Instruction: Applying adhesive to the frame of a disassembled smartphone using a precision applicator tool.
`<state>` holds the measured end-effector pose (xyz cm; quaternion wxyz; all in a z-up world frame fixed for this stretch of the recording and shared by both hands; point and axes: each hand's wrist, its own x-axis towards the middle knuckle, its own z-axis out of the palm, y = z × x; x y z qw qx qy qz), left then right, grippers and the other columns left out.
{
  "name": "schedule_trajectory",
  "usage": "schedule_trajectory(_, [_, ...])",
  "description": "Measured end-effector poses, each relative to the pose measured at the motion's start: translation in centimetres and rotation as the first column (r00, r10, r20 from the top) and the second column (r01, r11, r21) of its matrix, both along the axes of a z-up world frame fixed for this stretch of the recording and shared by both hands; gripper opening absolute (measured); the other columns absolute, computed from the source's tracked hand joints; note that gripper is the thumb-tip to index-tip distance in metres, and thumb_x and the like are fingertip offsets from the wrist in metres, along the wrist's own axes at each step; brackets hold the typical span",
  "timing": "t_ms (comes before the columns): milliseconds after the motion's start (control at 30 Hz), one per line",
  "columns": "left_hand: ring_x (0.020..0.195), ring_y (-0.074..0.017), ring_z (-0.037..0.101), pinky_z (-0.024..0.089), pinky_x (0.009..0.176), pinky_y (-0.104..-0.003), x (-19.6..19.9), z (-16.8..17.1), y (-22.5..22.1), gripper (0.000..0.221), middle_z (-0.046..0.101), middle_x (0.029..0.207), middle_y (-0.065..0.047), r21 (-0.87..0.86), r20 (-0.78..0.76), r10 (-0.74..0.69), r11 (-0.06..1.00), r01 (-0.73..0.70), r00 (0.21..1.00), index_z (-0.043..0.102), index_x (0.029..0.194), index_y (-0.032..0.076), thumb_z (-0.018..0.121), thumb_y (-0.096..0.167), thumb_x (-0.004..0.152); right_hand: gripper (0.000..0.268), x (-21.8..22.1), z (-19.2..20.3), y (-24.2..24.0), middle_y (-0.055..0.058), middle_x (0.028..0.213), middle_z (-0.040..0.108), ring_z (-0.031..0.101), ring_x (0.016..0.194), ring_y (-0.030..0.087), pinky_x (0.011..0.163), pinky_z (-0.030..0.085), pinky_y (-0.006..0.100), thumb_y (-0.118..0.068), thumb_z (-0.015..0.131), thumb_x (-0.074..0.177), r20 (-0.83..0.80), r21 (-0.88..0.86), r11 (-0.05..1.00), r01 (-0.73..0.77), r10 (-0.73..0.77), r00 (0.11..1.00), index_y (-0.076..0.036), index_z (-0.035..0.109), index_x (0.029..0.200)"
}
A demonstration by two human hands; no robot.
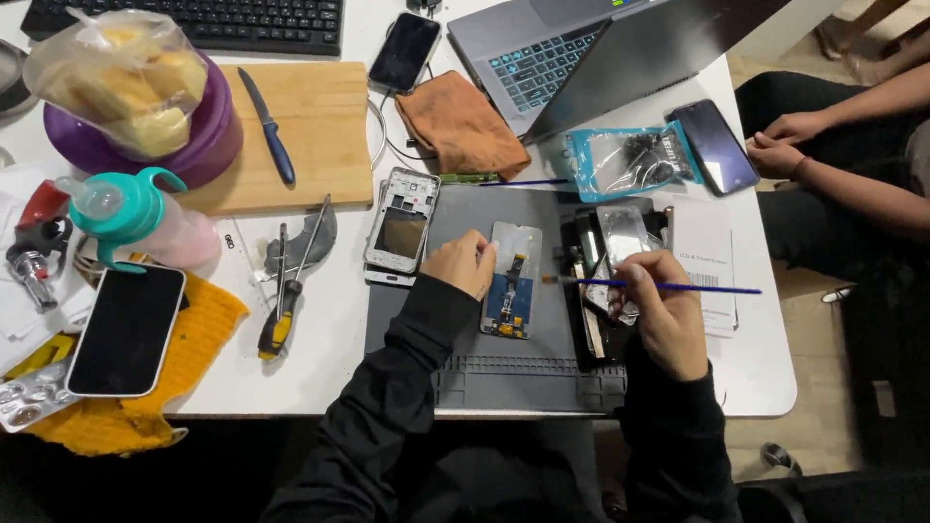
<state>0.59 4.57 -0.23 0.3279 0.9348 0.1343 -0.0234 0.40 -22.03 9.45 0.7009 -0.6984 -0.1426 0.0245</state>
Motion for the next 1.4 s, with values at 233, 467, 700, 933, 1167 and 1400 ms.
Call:
schedule_trajectory(233, [0.104, -0.0409, 0.072, 0.058, 0.09, -0.05, 0.6, -2.2, 0.2, 0.039, 0.076, 0.103, -0.015, -0.154, 0.45, 0.0, 0.985, 0.078, 0.893, 0.067, 0.133, 0.014, 0.046, 0.007, 0.102, 0.019, 4.2, -1.0, 3.9, 0.018, 0.089, 0.074, 0.073, 0.076, 0.02, 0.072, 0.061, 0.032, -0.008, 0.076, 0.101, 0.182, -0.241, 0.969, 0.047, -0.003, 0.983, 0.003, 0.074, 0.116])
schedule_trajectory(467, [0.092, -0.0199, 0.067, 0.052, 0.083, -0.036, 0.7, -3.4, -0.9, 0.01, 0.069, 0.08, 0.005, 0.135, 0.575, -0.141, 0.988, 0.077, 0.806, 0.076, 0.101, 0.023, 0.071, 0.03, 0.095, 0.018, 5.3, -3.6, 5.0, 0.014, 0.076, 0.073, 0.071, 0.067, 0.026, 0.063, 0.056, 0.036, -0.014, 0.063, 0.112, 0.427, -0.403, 0.89, 0.213, -0.023, 0.904, -0.001, 0.075, 0.112])
schedule_trajectory(700, [0.101, -0.0241, 0.055, 0.043, 0.087, -0.039, 0.9, -3.7, -1.3, 0.037, 0.057, 0.098, -0.002, 0.226, 0.351, -0.355, 0.93, 0.29, 0.866, 0.07, 0.12, 0.014, 0.072, 0.04, 0.093, 0.019, 5.8, -4.7, 5.1, 0.014, 0.078, 0.073, 0.072, 0.074, 0.033, 0.07, 0.056, 0.041, -0.016, 0.059, 0.114, 0.493, -0.454, 0.855, 0.249, 0.008, 0.87, -0.004, 0.074, 0.114])
schedule_trajectory(933, [0.102, -0.0238, 0.055, 0.044, 0.082, -0.038, 0.5, -4.4, -0.9, 0.033, 0.053, 0.101, 0.0, 0.206, 0.428, -0.419, 0.908, 0.365, 0.801, 0.062, 0.114, 0.017, 0.077, 0.03, 0.088, 0.024, 5.8, -5.5, 4.7, 0.007, 0.071, 0.07, 0.071, 0.07, 0.03, 0.067, 0.055, 0.04, -0.022, 0.055, 0.115, 0.445, -0.488, 0.84, 0.238, 0.005, 0.895, -0.009, 0.073, 0.103])
schedule_trajectory(1167, [0.089, -0.0217, 0.065, 0.049, 0.081, -0.033, -0.7, -3.9, -1.2, 0.023, 0.064, 0.081, -0.002, 0.31, 0.605, -0.508, 0.859, 0.407, 0.613, 0.063, 0.105, 0.016, 0.076, 0.022, 0.087, 0.021, 5.8, -6.0, 5.1, 0.009, 0.074, 0.071, 0.07, 0.072, 0.032, 0.068, 0.054, 0.039, -0.018, 0.057, 0.114, 0.472, -0.513, 0.819, 0.256, 0.019, 0.881, -0.009, 0.073, 0.103])
schedule_trajectory(1400, [0.079, -0.0248, 0.055, 0.044, 0.075, -0.036, -1.0, -4.6, -2.1, 0.006, 0.052, 0.075, -0.005, 0.397, 0.708, -0.545, 0.833, 0.384, 0.449, 0.06, 0.087, 0.013, 0.065, 0.016, 0.089, 0.015, 5.7, -5.1, 6.3, 0.011, 0.073, 0.07, 0.067, 0.069, 0.037, 0.067, 0.054, 0.043, -0.007, 0.063, 0.108, 0.547, -0.503, 0.833, 0.231, 0.1, 0.831, -0.004, 0.075, 0.1])
